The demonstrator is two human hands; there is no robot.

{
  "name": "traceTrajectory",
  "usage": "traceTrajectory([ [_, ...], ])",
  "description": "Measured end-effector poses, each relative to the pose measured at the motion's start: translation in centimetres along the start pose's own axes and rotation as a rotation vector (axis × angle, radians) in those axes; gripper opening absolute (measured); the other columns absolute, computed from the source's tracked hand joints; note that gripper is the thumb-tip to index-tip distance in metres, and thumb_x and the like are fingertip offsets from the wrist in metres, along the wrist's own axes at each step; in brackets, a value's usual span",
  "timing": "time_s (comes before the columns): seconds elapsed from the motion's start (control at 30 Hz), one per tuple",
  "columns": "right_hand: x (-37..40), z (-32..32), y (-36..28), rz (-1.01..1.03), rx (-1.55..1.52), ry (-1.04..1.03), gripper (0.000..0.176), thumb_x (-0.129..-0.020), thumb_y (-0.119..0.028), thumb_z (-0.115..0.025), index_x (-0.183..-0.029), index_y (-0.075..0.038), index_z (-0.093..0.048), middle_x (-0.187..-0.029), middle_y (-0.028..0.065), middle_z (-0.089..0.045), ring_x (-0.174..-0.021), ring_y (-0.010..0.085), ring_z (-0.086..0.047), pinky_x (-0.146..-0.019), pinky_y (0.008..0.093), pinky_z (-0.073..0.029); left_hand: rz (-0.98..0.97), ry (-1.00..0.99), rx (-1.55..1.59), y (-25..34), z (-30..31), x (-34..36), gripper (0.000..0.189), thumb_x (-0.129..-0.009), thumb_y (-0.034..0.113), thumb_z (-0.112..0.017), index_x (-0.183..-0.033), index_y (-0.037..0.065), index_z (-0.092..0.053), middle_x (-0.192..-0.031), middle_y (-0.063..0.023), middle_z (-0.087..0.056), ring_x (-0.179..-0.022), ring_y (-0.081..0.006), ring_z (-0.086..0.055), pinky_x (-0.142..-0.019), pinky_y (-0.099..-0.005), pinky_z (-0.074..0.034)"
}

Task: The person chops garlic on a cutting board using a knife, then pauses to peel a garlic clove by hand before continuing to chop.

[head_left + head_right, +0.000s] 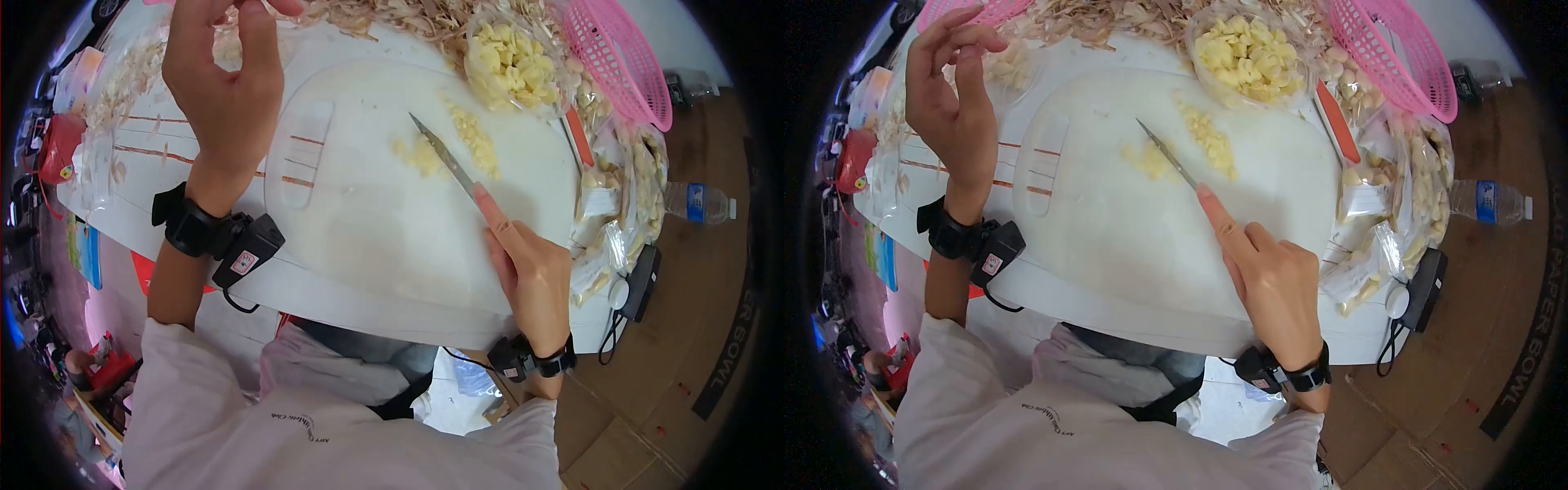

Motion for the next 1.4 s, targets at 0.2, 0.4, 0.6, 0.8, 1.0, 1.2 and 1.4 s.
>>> traceTrajectory([
  [0.2, 0.1, 0.0, -0.4, 0.028, 0.068, -0.008, 0.064, -0.08, 0.005, -0.068, -0.137, -0.022, -0.057, -0.063, 0.008, -0.047, -0.05, 0.0228, -0.046, -0.051, 0.035, -0.041, 0.021, -0.048, 0.028, -1.6, 1.1, 0.4, 0.02, -0.094, -0.001, -0.048, -0.112, -0.003, -0.056, -0.091, -0.0069, -0.063, -0.078, -0.0102, -0.059, -0.077, -0.0244, -0.046],
  [0.4, 0.4, -0.3, -0.1, 0.098, 0.062, 0.023, 0.074, -0.074, -0.003, -0.069, -0.143, -0.024, -0.051, -0.062, 0.0038, -0.04, -0.046, 0.0201, -0.042, -0.045, 0.0333, -0.039, 0.068, -0.044, 0.041, -1.5, 0.9, 0.5, 0.025, -0.092, -0.005, -0.049, -0.114, -0.001, -0.059, -0.087, -0.0064, -0.069, -0.082, -0.0095, -0.062, -0.084, -0.0255, -0.046],
  [0.6, 0.5, 0.0, -0.1, 0.094, 0.037, 0.061, 0.074, -0.074, -0.003, -0.068, -0.142, -0.024, -0.052, -0.062, 0.004, -0.041, -0.047, 0.0205, -0.043, -0.046, 0.0333, -0.039, 0.02, -0.038, -0.04, -0.5, 0.5, 0.0, 0.02, -0.093, -0.001, -0.049, -0.111, -0.002, -0.057, -0.086, -0.0055, -0.063, -0.077, -0.0099, -0.059, -0.078, -0.0245, -0.045],
  [0.8, 0.3, 0.0, -0.6, 0.032, 0.06, 0.017, 0.064, -0.08, 0.005, -0.067, -0.137, -0.021, -0.058, -0.063, 0.008, -0.048, -0.051, 0.0229, -0.048, -0.051, 0.0348, -0.041, 0.048, -0.002, 0.021, -0.7, 0.4, 0.1, 0.016, -0.094, 0.003, -0.048, -0.107, -0.003, -0.055, -0.085, -0.0055, -0.056, -0.072, -0.0106, -0.055, -0.071, -0.0239, -0.044],
  [1.0, 0.2, 0.2, -0.6, 0.031, 0.005, 0.072, 0.063, -0.08, 0.005, -0.067, -0.137, -0.021, -0.057, -0.064, 0.0079, -0.048, -0.051, 0.022, -0.047, -0.051, 0.0339, -0.042, 0.152, -0.024, 0.219, -3.3, 0.4, 0.6, 0.016, -0.094, 0.003, -0.048, -0.107, -0.003, -0.055, -0.086, -0.0059, -0.057, -0.071, -0.0105, -0.055, -0.071, -0.0239, -0.044],
  [1.2, -0.1, -0.2, -1.4, 0.044, 0.074, -0.009, 0.061, -0.079, 0.004, -0.068, -0.135, -0.019, -0.06, -0.063, 0.0076, -0.045, -0.049, 0.022, -0.045, -0.05, 0.0346, -0.04, -0.016, -0.01, 0.019, -1.5, 0.7, 0.0, 0.016, -0.094, 0.003, -0.048, -0.107, -0.003, -0.055, -0.086, -0.0059, -0.057, -0.071, -0.0107, -0.055, -0.072, -0.0242, -0.045],
  [1.4, -0.3, -0.3, -1.2, 0.112, 0.036, 0.072, 0.061, -0.079, 0.0, -0.069, -0.136, -0.02, -0.058, -0.062, 0.0064, -0.044, -0.049, 0.0218, -0.045, -0.049, 0.0349, -0.04, -0.002, 0.008, 0.046, -1.5, 0.4, 0.2, 0.017, -0.093, 0.002, -0.047, -0.108, -0.003, -0.055, -0.083, -0.0047, -0.057, -0.071, -0.0107, -0.055, -0.074, -0.0247, -0.044],
])
Point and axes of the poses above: each hand's wrist, its own x-axis away from the middle knuckle, its own z-axis out of the back of the hand, y = z × x, the point moved 3 cm from there along -x, towards the middle knuckle
